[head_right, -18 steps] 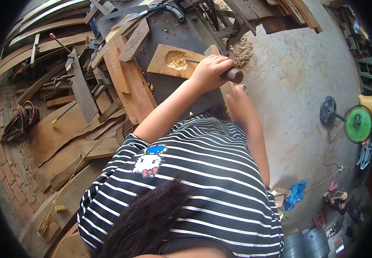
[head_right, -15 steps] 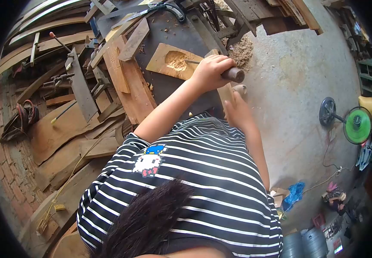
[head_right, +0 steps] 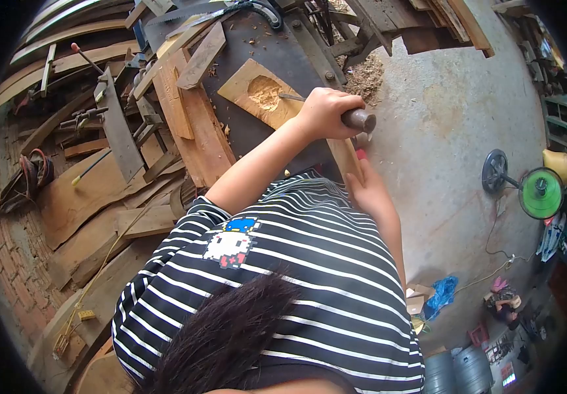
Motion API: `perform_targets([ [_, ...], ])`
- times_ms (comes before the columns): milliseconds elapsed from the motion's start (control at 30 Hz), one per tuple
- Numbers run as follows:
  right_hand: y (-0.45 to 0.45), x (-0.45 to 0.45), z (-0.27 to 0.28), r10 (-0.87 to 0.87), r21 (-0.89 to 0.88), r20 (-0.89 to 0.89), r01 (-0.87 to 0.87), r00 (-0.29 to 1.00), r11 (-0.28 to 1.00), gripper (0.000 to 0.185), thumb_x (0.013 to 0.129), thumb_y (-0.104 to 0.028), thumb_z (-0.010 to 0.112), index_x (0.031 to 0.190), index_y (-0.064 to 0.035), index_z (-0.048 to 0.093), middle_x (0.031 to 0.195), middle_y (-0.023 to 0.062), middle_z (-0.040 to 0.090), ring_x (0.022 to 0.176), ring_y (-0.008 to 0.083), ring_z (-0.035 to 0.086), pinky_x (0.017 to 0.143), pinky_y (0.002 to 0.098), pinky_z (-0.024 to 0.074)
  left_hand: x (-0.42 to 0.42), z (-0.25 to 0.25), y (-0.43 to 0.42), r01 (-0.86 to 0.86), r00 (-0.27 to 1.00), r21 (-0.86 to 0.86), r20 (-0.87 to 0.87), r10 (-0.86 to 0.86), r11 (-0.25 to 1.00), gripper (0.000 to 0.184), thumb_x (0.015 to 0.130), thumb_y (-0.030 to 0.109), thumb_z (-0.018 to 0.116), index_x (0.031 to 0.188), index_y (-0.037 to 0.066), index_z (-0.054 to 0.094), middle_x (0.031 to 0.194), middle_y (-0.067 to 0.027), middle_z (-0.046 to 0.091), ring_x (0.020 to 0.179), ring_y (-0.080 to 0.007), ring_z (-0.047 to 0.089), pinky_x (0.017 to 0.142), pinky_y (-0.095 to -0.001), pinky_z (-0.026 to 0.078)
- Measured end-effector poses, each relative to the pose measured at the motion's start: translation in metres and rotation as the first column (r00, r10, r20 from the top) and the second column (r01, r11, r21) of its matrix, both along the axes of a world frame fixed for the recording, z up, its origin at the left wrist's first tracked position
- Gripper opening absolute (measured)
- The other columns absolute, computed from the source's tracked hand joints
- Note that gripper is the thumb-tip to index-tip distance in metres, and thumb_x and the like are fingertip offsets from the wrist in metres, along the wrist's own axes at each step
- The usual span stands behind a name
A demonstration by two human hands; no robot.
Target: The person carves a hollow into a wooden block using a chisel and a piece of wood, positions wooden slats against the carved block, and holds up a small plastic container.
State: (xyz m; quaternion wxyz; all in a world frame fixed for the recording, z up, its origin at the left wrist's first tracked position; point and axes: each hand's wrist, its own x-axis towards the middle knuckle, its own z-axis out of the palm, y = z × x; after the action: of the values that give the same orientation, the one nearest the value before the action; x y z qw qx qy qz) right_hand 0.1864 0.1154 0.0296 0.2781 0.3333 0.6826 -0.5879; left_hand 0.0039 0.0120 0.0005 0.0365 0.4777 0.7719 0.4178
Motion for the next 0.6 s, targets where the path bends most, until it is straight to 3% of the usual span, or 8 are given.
perform_targets([
  [33,0.003,0.007,-0.01,0.003,0.003,0.0,-0.003,1.0,1.0,0.032,0.093,-0.016,0.056,0.12,-0.0011,0.051,0.097,0.0169,0.064,0.084,0.029,0.064,0.074,0.0366,0.0511,-0.001,0.0,0.001,-0.016,1.0,-0.005,0.003,0.016,1.0,0.029,0.058,0.027,0.077,0.081,0.015,0.064,0.068,-0.0066,0.064,0.064,-0.0265,0.065,0.058,-0.0371,0.051],
  [100,0.013,0.021,-0.031,0.091,0.181,-0.263,-0.044,0.96,0.983,0.035,0.094,-0.018,0.056,0.124,-0.002,0.049,0.092,0.0137,0.065,0.073,0.021,0.065,0.063,0.0323,0.0525,-0.003,-0.003,0.004,-0.035,0.999,-0.004,0.008,0.035,0.999,0.028,0.059,0.027,0.076,0.081,0.015,0.064,0.068,-0.0065,0.064,0.064,-0.0264,0.065,0.057,-0.037,0.051],
  [133,0.017,0.025,-0.031,0.096,0.185,-0.26,-0.048,0.961,0.982,0.035,0.094,-0.018,0.056,0.124,-0.002,0.049,0.092,0.0137,0.065,0.073,0.021,0.065,0.063,0.0323,0.0525,-0.004,-0.005,0.007,-0.085,0.996,0.029,-0.002,0.086,0.996,0.027,0.059,0.027,0.076,0.081,0.015,0.064,0.068,-0.0062,0.064,0.064,-0.0263,0.065,0.057,-0.0371,0.051],
  [200,0.026,0.028,-0.021,-0.19,0.063,-0.201,0.206,0.961,0.977,0.03,0.096,-0.019,0.055,0.121,-0.0027,0.05,0.087,0.0109,0.065,0.066,0.0151,0.064,0.056,0.0286,0.0518,-0.005,-0.01,0.015,-0.186,0.982,0.095,-0.007,0.188,0.978,0.026,0.06,0.028,0.076,0.078,0.016,0.063,0.069,-0.0051,0.064,0.064,-0.0261,0.065,0.056,-0.0374,0.051],
  [333,0.043,0.019,0.037,-0.323,0.064,-0.276,0.353,0.905,0.934,0.025,0.098,-0.018,0.054,0.118,-0.0043,0.049,0.084,0.0098,0.063,0.065,0.0145,0.062,0.055,0.0287,0.0523,-0.012,-0.012,0.027,-0.312,0.948,0.091,-0.041,0.317,0.946,0.026,0.061,0.033,0.075,0.076,0.015,0.061,0.069,-0.0048,0.064,0.064,-0.0262,0.065,0.055,-0.0377,0.051],
  [433,0.049,0.012,0.074,-0.422,0.038,-0.437,0.484,0.795,0.874,0.023,0.099,-0.02,0.05,0.115,-0.0032,0.047,0.084,0.011,0.062,0.065,0.0164,0.061,0.058,0.0303,0.0518,-0.017,-0.013,0.033,-0.348,0.936,0.053,-0.033,0.349,0.936,0.026,0.062,0.033,0.074,0.077,0.016,0.062,0.07,-0.005,0.064,0.064,-0.0262,0.065,0.055,-0.0378,0.051],
  [500,0.049,0.006,0.09,-0.495,-0.037,-0.602,0.597,0.627,0.801,0.027,0.1,-0.021,0.048,0.119,-0.0028,0.043,0.086,0.012,0.061,0.065,0.0176,0.061,0.058,0.0317,0.0515,-0.02,-0.015,0.037,-0.365,0.931,0.035,-0.023,0.366,0.93,0.026,0.062,0.033,0.074,0.076,0.015,0.062,0.071,-0.005,0.065,0.065,-0.0262,0.065,0.055,-0.0376,0.052],
  [600,0.036,-0.014,0.076,-0.542,-0.093,-0.656,0.656,0.526,0.749,0.028,0.101,-0.024,0.046,0.119,-0.0029,0.041,0.086,0.0124,0.06,0.066,0.018,0.061,0.058,0.0323,0.0518,-0.024,-0.019,0.041,-0.379,0.926,-0.011,-0.006,0.379,0.926,0.026,0.062,0.033,0.074,0.077,0.015,0.063,0.072,-0.0047,0.066,0.066,-0.0262,0.066,0.056,-0.0374,0.052],
])
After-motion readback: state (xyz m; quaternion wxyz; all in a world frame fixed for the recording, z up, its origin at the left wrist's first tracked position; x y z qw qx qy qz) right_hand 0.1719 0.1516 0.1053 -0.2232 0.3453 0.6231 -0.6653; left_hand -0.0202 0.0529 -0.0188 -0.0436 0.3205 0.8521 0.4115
